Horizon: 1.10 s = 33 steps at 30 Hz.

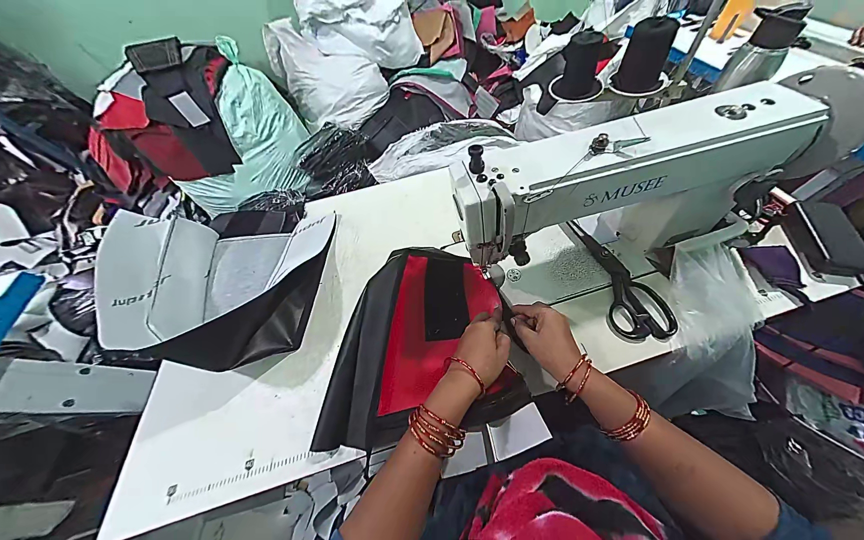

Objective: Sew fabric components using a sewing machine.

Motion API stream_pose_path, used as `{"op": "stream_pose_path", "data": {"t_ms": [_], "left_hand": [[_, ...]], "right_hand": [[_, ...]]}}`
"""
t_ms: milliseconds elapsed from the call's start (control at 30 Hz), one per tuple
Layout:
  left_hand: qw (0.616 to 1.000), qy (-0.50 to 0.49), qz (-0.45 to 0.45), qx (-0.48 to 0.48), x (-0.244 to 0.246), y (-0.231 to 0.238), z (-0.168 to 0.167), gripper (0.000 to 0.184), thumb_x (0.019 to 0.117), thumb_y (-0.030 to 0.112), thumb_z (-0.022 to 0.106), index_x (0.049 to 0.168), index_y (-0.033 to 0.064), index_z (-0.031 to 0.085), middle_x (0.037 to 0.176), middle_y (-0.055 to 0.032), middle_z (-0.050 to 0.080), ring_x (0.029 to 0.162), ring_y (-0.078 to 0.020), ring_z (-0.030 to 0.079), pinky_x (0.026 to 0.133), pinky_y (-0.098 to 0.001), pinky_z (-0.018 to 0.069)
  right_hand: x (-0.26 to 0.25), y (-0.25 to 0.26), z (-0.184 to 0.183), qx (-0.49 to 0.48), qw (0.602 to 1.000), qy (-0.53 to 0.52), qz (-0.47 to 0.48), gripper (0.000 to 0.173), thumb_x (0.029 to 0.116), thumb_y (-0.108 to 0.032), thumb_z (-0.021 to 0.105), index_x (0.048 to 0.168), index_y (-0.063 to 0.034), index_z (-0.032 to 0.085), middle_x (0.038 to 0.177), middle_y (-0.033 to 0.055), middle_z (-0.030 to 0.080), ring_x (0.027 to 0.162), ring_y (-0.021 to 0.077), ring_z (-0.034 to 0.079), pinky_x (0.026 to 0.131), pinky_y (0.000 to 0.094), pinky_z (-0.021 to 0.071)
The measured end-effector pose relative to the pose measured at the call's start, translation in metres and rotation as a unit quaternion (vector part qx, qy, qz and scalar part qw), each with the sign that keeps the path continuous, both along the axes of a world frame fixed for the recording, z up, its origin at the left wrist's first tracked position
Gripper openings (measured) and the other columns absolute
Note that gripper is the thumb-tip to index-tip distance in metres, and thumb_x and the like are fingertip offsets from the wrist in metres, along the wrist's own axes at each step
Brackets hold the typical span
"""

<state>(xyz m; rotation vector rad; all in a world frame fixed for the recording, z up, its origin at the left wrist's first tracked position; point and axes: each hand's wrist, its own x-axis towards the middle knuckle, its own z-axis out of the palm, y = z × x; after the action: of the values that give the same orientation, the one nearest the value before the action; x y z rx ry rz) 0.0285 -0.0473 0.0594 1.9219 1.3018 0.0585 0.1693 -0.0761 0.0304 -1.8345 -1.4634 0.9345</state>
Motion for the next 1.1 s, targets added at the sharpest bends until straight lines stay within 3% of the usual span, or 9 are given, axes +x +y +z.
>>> {"op": "stream_pose_path", "data": {"t_ms": [200,500,767,900,1000,1100], "left_hand": [[1.0,-0.004,0.003,-0.002,0.001,0.0,-0.001,0.047,0.1044,0.008,0.041,0.149,-0.005,0.047,0.144,-0.0265,0.055,0.135,-0.0346,0.053,0.116,-0.0433,0.0388],[0.996,0.087,0.002,-0.021,0.015,-0.002,0.013,0.036,0.1058,0.012,0.042,0.127,-0.0078,0.064,0.134,-0.0249,0.059,0.125,-0.0353,0.059,0.109,-0.0474,0.0448],[0.996,0.091,-0.003,-0.01,0.016,-0.003,0.012,0.038,0.1058,0.012,0.042,0.129,-0.0068,0.064,0.134,-0.0244,0.06,0.126,-0.0341,0.06,0.109,-0.0463,0.0446],[0.995,0.103,-0.01,-0.011,0.017,-0.003,0.013,0.034,0.1055,0.012,0.044,0.119,-0.0088,0.067,0.132,-0.025,0.06,0.124,-0.0351,0.06,0.108,-0.0467,0.0456],[0.994,0.105,-0.03,-0.013,0.016,-0.004,0.015,0.035,0.1054,0.015,0.046,0.113,-0.0101,0.068,0.132,-0.0262,0.059,0.122,-0.0359,0.061,0.106,-0.0477,0.0463],[0.996,0.082,-0.047,-0.004,0.011,-0.011,0.012,0.037,0.1034,0.019,0.049,0.114,-0.0106,0.068,0.136,-0.0287,0.055,0.124,-0.0368,0.058,0.107,-0.0467,0.0461]], "right_hand": [[-0.007,-0.002,-0.009,0.026,0.998,0.058,-0.005,0.031,0.0977,-0.004,0.056,0.125,0.0044,0.069,0.108,0.0195,0.071,0.092,0.0188,0.068,0.087,0.0304,0.0533],[0.002,-0.001,-0.01,0.019,0.997,0.067,0.014,0.029,0.0973,-0.002,0.057,0.123,0.0033,0.071,0.105,0.0187,0.07,0.09,0.0162,0.065,0.085,0.0278,0.0519],[0.004,-0.003,-0.013,0.021,0.993,0.116,-0.003,0.029,0.0972,-0.001,0.057,0.123,0.0045,0.07,0.104,0.0165,0.071,0.087,0.0102,0.064,0.081,0.0227,0.0513],[0.006,-0.003,-0.014,0.045,0.996,0.073,0.029,0.031,0.0956,0.0,0.055,0.121,0.0035,0.072,0.1,0.0172,0.069,0.087,0.0139,0.062,0.08,0.0252,0.0491],[0.007,-0.003,-0.005,0.019,0.997,0.036,0.07,0.032,0.0972,0.001,0.054,0.124,0.0029,0.071,0.109,0.0215,0.068,0.098,0.0223,0.063,0.09,0.0315,0.0491],[0.008,-0.002,0.002,-0.004,0.994,0.004,0.109,0.034,0.098,0.0,0.052,0.128,0.0027,0.069,0.114,0.0238,0.066,0.104,0.0269,0.062,0.095,0.0346,0.0484]]}}
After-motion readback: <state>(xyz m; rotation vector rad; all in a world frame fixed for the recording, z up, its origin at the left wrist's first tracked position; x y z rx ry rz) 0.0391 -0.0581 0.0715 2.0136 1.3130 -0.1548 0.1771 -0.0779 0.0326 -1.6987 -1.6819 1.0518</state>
